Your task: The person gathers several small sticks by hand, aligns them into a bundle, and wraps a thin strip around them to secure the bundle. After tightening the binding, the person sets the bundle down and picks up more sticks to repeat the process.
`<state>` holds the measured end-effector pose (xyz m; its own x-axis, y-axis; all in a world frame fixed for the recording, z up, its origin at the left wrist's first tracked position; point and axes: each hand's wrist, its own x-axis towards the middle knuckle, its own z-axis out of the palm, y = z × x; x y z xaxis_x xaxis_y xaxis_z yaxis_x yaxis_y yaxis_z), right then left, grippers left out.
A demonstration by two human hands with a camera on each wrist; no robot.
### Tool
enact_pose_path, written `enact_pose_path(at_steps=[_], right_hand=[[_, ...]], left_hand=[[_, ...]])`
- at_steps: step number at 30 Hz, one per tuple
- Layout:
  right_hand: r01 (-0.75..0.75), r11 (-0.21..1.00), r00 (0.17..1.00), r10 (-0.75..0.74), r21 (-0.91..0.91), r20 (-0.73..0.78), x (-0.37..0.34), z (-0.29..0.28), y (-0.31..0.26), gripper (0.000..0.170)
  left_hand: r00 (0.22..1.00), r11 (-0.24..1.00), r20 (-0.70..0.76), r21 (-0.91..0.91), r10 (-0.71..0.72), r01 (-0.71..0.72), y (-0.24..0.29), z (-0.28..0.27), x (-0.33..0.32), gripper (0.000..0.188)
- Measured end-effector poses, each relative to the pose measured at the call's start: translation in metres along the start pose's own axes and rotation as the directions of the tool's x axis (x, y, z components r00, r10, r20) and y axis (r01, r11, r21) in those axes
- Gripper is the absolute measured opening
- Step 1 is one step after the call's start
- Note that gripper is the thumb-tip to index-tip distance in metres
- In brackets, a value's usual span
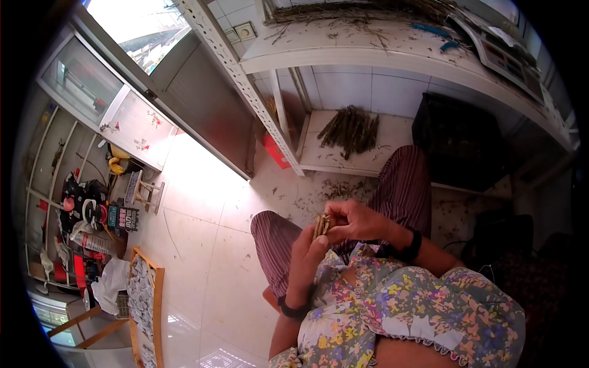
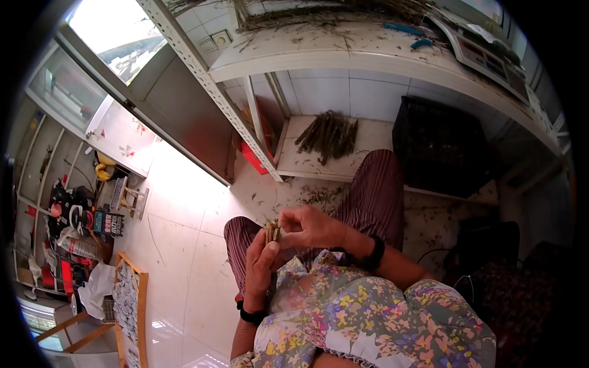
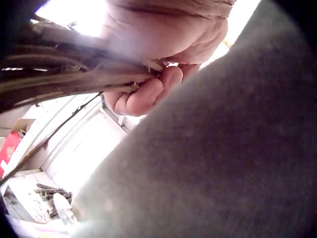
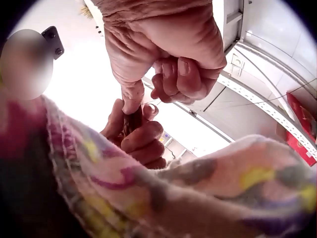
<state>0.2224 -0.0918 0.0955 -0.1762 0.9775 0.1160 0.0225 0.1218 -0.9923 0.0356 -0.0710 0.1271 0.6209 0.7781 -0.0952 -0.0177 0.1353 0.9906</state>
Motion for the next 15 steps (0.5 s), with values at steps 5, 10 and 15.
enact_pose_path(at_steps=[5,10,15], right_hand=[[-0.07,0.97,0.997,0.065,0.233,0.03,0.001,-0.006,-0.006,0.022],[-0.086,0.827,0.996,0.067,0.556,0.055,0.002,-0.015,0.006,0.013],[-0.004,0.89,0.997,0.04,0.456,-0.071,0.006,-0.024,0.001,0.013]], left_hand=[[0.988,0.995,-0.116,0.023,0.1,-0.098,-0.009,0.001,0.004,0.023],[0.983,0.997,-0.183,-0.061,0.028,-0.04,0.0,0.001,0.002,0.02],[0.983,0.996,-0.168,-0.051,0.068,-0.078,-0.003,-0.003,0.004,0.022]])
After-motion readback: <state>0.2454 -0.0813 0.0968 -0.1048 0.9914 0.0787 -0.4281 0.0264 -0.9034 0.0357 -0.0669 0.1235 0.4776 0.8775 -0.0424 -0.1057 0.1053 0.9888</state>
